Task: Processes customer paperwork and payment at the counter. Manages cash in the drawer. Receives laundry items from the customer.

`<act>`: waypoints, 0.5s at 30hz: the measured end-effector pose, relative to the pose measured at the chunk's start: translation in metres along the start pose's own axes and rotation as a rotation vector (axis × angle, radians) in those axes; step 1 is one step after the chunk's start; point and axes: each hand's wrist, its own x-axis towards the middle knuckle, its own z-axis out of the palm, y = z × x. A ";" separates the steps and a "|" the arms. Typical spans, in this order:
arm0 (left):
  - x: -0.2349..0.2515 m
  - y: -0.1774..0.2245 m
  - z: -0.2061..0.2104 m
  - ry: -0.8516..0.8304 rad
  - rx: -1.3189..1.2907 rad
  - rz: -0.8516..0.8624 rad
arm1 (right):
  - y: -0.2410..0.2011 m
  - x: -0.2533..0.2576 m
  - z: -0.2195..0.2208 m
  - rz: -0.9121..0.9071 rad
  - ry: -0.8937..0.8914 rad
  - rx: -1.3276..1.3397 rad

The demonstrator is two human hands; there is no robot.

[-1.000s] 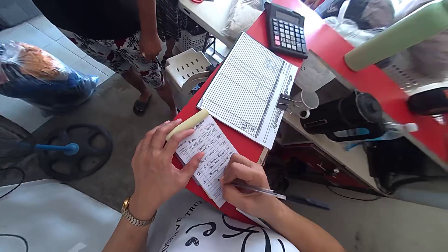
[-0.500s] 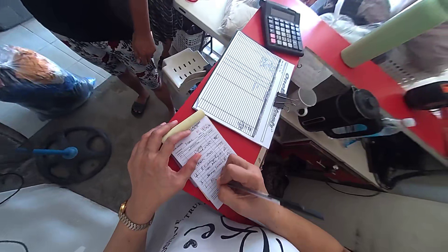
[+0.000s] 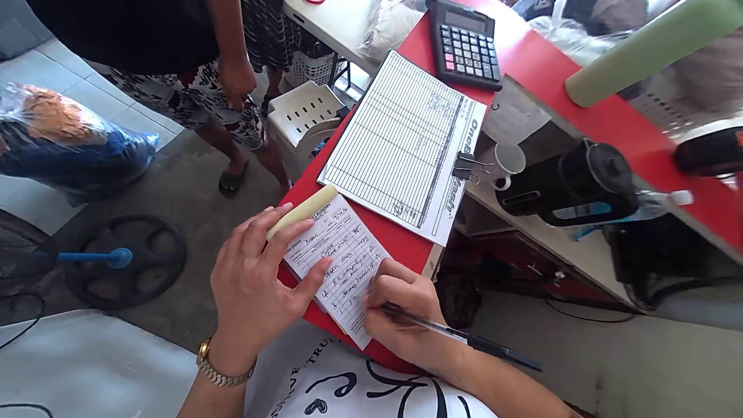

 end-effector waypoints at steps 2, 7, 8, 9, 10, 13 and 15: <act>0.000 0.000 0.000 0.003 0.000 0.001 | 0.000 0.000 0.000 0.004 0.006 0.010; -0.001 -0.001 0.000 0.008 0.000 0.005 | 0.000 0.000 0.001 -0.017 0.005 -0.025; 0.000 -0.001 0.000 0.009 0.001 0.007 | 0.000 0.000 0.000 -0.016 0.002 -0.024; 0.000 -0.001 0.001 0.009 0.003 0.008 | -0.001 0.001 0.000 -0.009 0.000 -0.013; 0.000 -0.001 0.001 0.009 0.006 0.007 | -0.001 0.001 -0.001 0.004 0.003 0.008; -0.001 -0.001 0.001 0.009 -0.005 0.006 | -0.002 0.001 0.000 0.028 0.020 0.005; -0.001 -0.001 0.001 0.003 -0.006 0.004 | -0.002 0.001 0.001 0.014 0.019 -0.019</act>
